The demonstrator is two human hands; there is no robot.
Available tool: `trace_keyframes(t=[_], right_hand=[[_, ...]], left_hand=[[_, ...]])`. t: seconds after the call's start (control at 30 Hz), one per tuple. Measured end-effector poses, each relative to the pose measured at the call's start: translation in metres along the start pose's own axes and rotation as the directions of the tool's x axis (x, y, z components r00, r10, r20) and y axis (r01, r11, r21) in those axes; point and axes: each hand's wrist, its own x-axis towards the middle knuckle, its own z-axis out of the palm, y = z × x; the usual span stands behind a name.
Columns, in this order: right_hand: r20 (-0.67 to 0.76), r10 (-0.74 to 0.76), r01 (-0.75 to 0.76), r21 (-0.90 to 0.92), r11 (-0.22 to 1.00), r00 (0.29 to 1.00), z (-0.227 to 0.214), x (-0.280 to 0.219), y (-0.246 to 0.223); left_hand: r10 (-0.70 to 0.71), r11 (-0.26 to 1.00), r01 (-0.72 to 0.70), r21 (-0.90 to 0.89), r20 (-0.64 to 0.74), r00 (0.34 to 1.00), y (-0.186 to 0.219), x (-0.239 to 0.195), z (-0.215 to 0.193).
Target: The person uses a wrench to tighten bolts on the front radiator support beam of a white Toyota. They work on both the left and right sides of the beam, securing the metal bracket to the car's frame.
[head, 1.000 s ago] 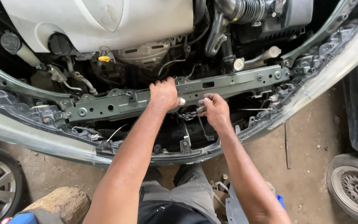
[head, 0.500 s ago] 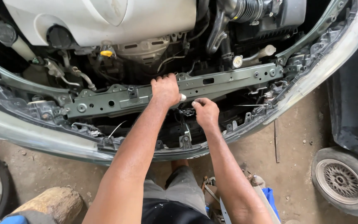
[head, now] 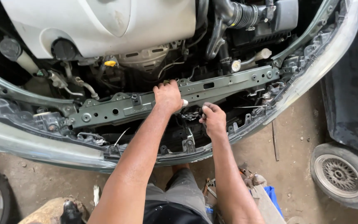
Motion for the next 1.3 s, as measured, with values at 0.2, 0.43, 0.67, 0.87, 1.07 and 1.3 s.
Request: trace_keyframes(t=[0.2, 0.43, 0.67, 0.87, 1.07, 1.3], right_hand=[[-0.004, 0.308, -0.296, 0.255, 0.92, 0.952, -0.019, -0.029, 0.007], [0.005, 0.408, -0.395, 0.262, 0.88, 0.913, 0.001, -0.045, 0.028], [-0.028, 0.511, -0.512, -0.016, 0.859, 0.859, 0.014, -0.036, 0.014], [0.034, 0.347, -0.336, -0.183, 0.924, 0.937, -0.017, -0.007, 0.014], [0.069, 0.035, 0.026, -0.727, 0.686, 0.997, -0.013, 0.017, -0.002], [-0.023, 0.307, -0.206, -0.79, 0.577, 0.951, 0.002, 0.025, 0.011]], left_hand=[[-0.003, 1.0, 0.003, 0.011, 0.001, 1.0, 0.003, 0.006, 0.007], [0.001, 0.999, -0.001, 0.038, 0.008, 1.0, 0.007, 0.008, 0.009], [-0.012, 0.999, 0.012, 0.041, 0.011, 1.0, 0.006, 0.011, 0.01], [-0.023, 0.999, 0.021, 0.044, 0.045, 0.999, 0.005, 0.011, 0.005], [-0.051, 0.998, 0.05, 0.029, 0.037, 0.998, 0.005, 0.015, 0.008], [-0.032, 0.999, 0.033, 0.028, -0.028, 0.999, 0.005, 0.012, 0.009]])
